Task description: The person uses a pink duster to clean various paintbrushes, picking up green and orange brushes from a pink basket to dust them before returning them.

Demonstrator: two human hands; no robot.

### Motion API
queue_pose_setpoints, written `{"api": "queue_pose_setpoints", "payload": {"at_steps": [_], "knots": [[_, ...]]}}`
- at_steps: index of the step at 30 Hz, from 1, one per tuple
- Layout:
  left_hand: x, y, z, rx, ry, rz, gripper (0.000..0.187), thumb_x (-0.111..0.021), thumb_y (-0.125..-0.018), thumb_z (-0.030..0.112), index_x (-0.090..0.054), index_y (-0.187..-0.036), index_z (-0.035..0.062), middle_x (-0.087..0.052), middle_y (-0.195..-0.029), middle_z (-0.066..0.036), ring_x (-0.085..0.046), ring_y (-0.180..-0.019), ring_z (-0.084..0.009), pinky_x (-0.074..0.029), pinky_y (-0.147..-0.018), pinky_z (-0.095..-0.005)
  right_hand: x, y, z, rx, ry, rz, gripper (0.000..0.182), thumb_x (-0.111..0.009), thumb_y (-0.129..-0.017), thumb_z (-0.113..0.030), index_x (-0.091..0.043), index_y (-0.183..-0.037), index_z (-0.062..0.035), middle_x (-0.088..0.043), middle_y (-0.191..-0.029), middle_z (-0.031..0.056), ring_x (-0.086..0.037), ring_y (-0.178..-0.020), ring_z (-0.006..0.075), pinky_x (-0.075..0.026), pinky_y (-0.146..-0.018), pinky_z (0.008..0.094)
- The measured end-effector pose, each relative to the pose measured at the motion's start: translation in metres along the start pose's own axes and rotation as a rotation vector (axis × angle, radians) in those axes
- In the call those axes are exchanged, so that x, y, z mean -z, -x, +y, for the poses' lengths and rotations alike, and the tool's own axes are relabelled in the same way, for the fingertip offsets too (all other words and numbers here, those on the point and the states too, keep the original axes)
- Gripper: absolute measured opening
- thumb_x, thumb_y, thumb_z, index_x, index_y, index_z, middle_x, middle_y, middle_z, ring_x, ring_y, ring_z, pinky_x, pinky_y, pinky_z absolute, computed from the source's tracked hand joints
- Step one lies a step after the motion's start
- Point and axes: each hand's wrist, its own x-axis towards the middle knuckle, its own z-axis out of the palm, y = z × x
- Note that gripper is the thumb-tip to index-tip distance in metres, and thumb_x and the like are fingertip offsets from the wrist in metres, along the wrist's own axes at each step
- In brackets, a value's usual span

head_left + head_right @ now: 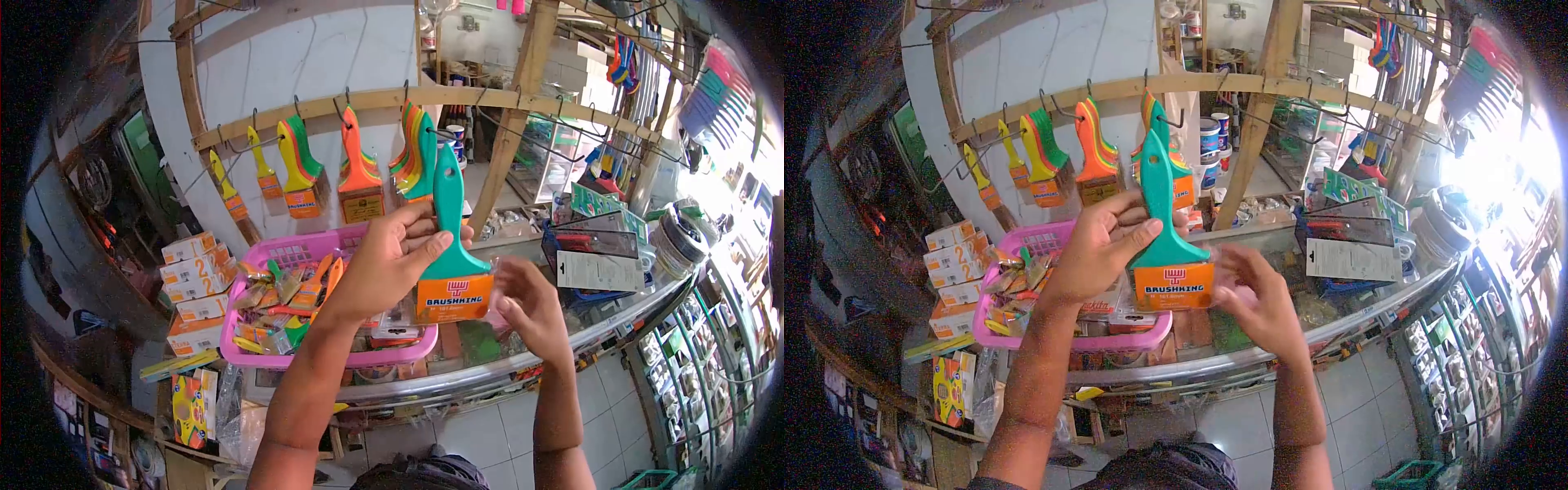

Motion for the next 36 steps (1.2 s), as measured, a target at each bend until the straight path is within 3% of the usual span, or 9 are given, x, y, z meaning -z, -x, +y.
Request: {"api": "queue_pose_setpoints", "payload": {"at_steps": [7,10,14,18,19,25,31,36], "knots": [[-0.005,-0.031,0.008,-0.051,-0.022,0.073,0.045,-0.065,-0.095,0.012,-0.048,-0.133,-0.0052,-0.067,-0.11,-0.01,-0.066,-0.103,-0.018,-0.052,-0.096,-0.0304,-0.007,-0.048,-0.004,0.06,-0.191,0.028,0.032,-0.069,-0.092,-0.013,-0.059,-0.116,0.0052,-0.067,-0.1,0.0079,-0.062,-0.093,0.0113,-0.05,-0.083,0.0269],[0.004,-0.029,-0.005,-0.175,-0.243,0.165,0.052,-0.07,-0.093,0.016,-0.047,-0.134,-0.0045,-0.066,-0.109,-0.007,-0.065,-0.1,-0.0169,-0.051,-0.094,-0.029,-0.001,-0.055,-0.007,0.095,-0.243,0.083,0.029,-0.07,-0.092,-0.013,-0.06,-0.111,0.0066,-0.067,-0.096,0.0074,-0.062,-0.088,0.009,-0.051,-0.079,0.0251],[-0.001,-0.006,-0.005,0.102,-0.27,0.041,0.051,-0.072,-0.092,0.018,-0.05,-0.132,-0.0049,-0.065,-0.114,-0.009,-0.063,-0.104,-0.0145,-0.054,-0.09,-0.0296,0.006,-0.061,-0.007,0.099,-0.229,0.066,0.029,-0.069,-0.092,-0.013,-0.06,-0.111,0.007,-0.067,-0.097,0.008,-0.063,-0.09,0.0101,-0.051,-0.08,0.0254],[-0.011,0.004,-0.011,0.121,-0.153,0.031,0.047,-0.068,-0.094,0.012,-0.051,-0.134,-0.0045,-0.065,-0.118,-0.011,-0.063,-0.106,-0.0137,-0.055,-0.088,-0.0287,0.007,-0.064,-0.009,0.1,-0.238,0.032,0.03,-0.069,-0.092,-0.012,-0.061,-0.112,0.0073,-0.068,-0.099,0.0092,-0.064,-0.09,0.0112,-0.052,-0.081,0.0261],[-0.013,0.006,-0.011,0.078,-0.146,0.049,0.048,-0.069,-0.094,0.016,-0.052,-0.13,-0.0081,-0.067,-0.107,-0.008,-0.063,-0.095,-0.0093,-0.055,-0.078,-0.0242,0.006,-0.064,-0.01,0.105,-0.245,0.026,0.03,-0.069,-0.092,-0.012,-0.061,-0.113,0.0075,-0.069,-0.099,0.0096,-0.064,-0.09,0.0115,-0.052,-0.081,0.0262],[-0.019,0.009,0.002,0.095,-0.06,0.084,0.043,-0.069,-0.094,0.016,-0.054,-0.125,-0.01,-0.067,-0.106,-0.008,-0.062,-0.097,-0.0083,-0.055,-0.079,-0.024,0.007,-0.063,-0.026,-0.019,-0.294,-0.005,0.031,-0.068,-0.092,-0.011,-0.06,-0.115,0.0089,-0.069,-0.098,0.0109,-0.066,-0.088,0.0116,-0.054,-0.079,0.0257],[-0.023,0.011,0.02,0.238,-0.125,0.068,0.038,-0.068,-0.095,0.016,-0.058,-0.118,-0.0111,-0.068,-0.105,-0.009,-0.063,-0.094,-0.008,-0.055,-0.078,-0.0235,0.001,-0.056,-0.035,-0.033,-0.389,0.017,0.031,-0.066,-0.094,-0.01,-0.059,-0.117,0.0091,-0.069,-0.098,0.0116,-0.067,-0.086,0.0123,-0.054,-0.078,0.0261],[-0.025,0.009,0.029,0.314,-0.089,0.093,0.034,-0.067,-0.095,0.023,-0.065,-0.11,-0.0075,-0.07,-0.092,-0.007,-0.063,-0.078,-0.0063,-0.053,-0.064,-0.0233,0.004,-0.055,-0.067,-0.154,-0.384,-0.024,0.034,-0.065,-0.094,-0.012,-0.057,-0.119,0.0092,-0.068,-0.101,0.0133,-0.067,-0.087,0.0132,-0.055,-0.078,0.0265]]}}
